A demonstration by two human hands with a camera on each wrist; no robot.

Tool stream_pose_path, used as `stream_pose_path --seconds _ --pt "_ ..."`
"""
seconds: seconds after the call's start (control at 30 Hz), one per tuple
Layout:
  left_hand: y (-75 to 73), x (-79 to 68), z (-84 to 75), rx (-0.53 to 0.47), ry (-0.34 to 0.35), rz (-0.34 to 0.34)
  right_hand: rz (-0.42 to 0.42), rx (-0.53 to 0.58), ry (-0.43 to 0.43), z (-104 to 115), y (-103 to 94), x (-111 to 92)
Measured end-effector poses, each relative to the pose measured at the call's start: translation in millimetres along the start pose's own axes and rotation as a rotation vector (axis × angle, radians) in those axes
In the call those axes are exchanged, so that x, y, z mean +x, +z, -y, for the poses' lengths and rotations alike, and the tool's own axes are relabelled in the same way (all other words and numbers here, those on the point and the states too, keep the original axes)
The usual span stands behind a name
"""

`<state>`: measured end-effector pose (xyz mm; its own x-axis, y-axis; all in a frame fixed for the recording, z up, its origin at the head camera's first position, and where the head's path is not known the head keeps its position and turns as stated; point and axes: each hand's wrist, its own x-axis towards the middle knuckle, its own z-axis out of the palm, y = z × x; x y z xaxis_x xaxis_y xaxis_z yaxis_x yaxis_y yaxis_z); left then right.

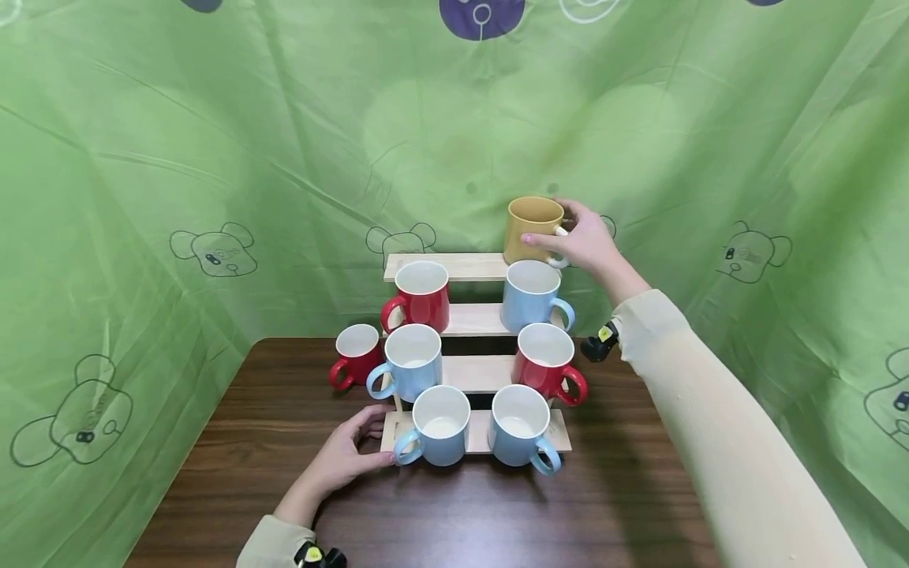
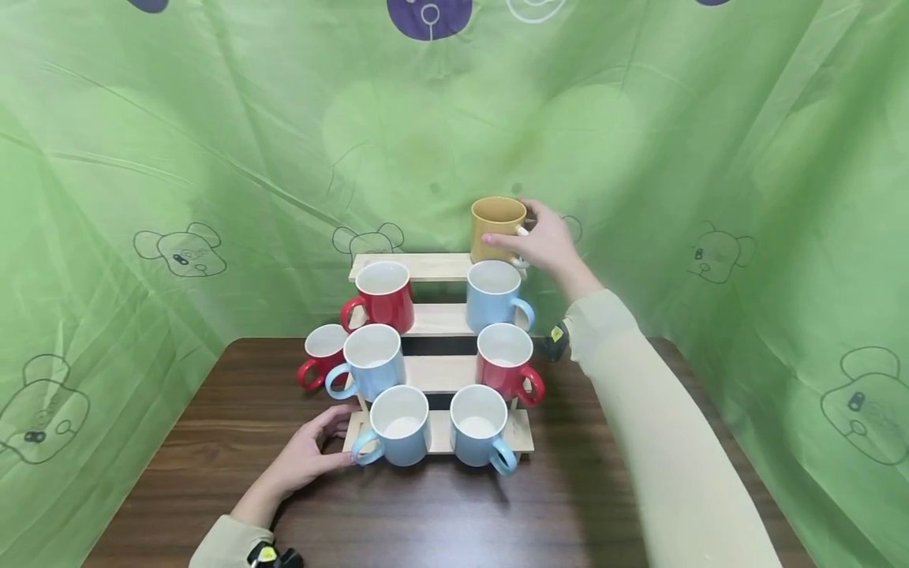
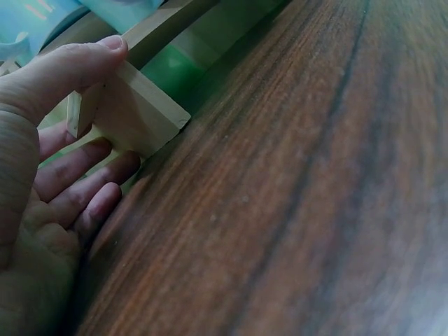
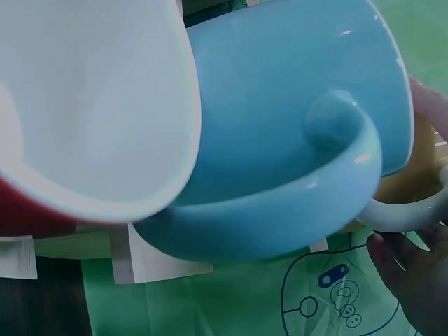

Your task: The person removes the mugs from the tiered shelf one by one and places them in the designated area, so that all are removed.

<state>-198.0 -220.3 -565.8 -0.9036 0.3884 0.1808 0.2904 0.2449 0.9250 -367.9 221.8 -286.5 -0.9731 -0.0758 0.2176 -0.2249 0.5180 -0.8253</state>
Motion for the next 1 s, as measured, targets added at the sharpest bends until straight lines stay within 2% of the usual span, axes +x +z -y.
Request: stream_pose_path --seconds 0.37,0.67,1.0 --pt "-1.3 -0.5 -2.4 0.004 -0.007 -0.004 -0.023 0.051 -0.023 -2 10.8 8" --pt "-1.5 1.3 -3.0 0.021 -0.006 0.001 -0.041 0.060 -0.002 0 9.5 4" --pt "-3.0 -1.6 -7.4 0.031 -0.028 -0.010 -0.124 0.039 0.014 5 7.1 3"
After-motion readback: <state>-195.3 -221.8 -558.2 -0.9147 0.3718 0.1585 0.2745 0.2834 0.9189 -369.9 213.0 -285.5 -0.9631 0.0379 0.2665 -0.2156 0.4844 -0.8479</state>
